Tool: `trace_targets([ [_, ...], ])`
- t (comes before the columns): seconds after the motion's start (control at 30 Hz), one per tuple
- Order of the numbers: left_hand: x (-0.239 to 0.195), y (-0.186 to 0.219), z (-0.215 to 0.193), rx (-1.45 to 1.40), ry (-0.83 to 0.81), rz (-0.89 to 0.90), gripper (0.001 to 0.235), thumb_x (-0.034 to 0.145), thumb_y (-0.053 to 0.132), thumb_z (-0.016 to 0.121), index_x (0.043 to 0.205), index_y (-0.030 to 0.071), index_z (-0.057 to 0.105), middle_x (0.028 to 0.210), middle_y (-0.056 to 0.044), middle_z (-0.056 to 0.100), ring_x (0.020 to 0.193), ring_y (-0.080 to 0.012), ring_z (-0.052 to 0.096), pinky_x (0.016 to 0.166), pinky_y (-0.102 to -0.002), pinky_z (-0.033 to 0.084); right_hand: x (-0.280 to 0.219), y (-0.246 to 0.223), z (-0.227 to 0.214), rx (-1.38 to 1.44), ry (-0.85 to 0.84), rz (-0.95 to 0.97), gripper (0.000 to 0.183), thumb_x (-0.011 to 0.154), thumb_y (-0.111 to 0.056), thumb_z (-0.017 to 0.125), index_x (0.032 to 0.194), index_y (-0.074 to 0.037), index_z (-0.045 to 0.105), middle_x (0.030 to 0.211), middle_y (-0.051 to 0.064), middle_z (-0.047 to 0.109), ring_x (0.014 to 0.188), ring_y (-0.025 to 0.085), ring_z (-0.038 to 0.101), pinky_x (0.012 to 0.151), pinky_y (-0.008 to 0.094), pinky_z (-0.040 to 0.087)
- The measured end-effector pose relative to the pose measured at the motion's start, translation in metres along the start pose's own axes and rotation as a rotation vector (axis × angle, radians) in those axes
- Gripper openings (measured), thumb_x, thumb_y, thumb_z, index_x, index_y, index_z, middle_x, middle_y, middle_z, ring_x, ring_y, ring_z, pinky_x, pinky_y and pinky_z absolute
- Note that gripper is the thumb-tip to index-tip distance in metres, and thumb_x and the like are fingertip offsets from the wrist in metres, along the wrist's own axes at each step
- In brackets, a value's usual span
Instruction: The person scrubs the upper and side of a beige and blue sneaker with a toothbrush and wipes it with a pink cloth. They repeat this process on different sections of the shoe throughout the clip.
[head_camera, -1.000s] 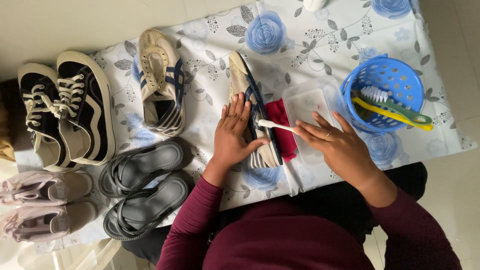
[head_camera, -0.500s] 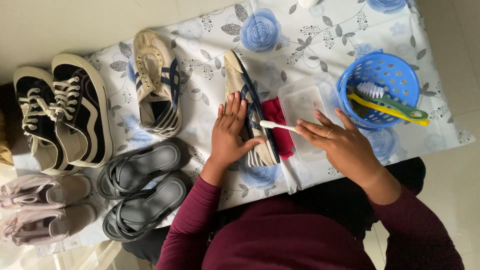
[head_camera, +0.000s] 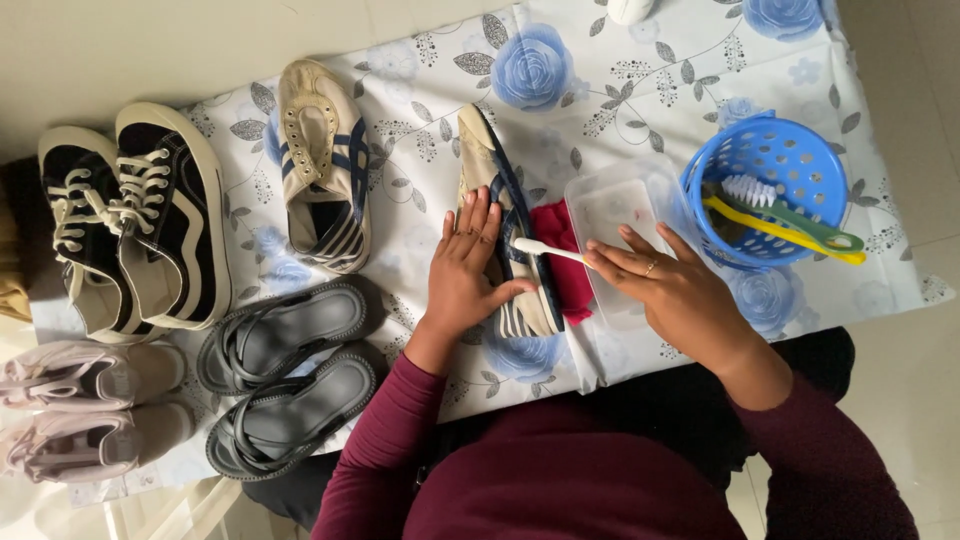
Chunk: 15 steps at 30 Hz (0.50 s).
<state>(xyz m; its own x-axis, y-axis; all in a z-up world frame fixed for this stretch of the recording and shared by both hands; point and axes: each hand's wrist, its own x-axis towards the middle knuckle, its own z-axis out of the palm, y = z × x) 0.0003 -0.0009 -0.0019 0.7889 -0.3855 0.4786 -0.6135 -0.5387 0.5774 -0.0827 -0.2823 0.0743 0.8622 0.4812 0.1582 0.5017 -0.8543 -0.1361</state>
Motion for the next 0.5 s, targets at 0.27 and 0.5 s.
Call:
trace_targets([
  [0.27,0.0,0.003,0.0,0.016,0.003,0.009,0.111,0.073,0.077,0.07,0.155,0.008,0.042,0.163,-0.014,0.038,0.152,-0.0304,0.033,0.127,-0.046,0.019,0.014,-0.007,0.004,0.018,-0.003,0.036,0.074,0.091,0.0,0.054,0.159,-0.025,0.041,0.158,-0.007,0.046,0.144,0.023,0.044,0.119,0.05,0.03],
  [0.5,0.002,0.003,-0.001,0.02,0.009,0.009,0.112,0.071,0.079,0.069,0.154,0.007,0.044,0.162,-0.014,0.039,0.152,-0.0299,0.035,0.126,-0.045,0.019,0.012,-0.002,0.001,-0.013,-0.011,0.05,0.074,0.091,-0.001,0.055,0.159,-0.027,0.042,0.156,-0.008,0.049,0.142,0.023,0.046,0.12,0.049,0.029],
])
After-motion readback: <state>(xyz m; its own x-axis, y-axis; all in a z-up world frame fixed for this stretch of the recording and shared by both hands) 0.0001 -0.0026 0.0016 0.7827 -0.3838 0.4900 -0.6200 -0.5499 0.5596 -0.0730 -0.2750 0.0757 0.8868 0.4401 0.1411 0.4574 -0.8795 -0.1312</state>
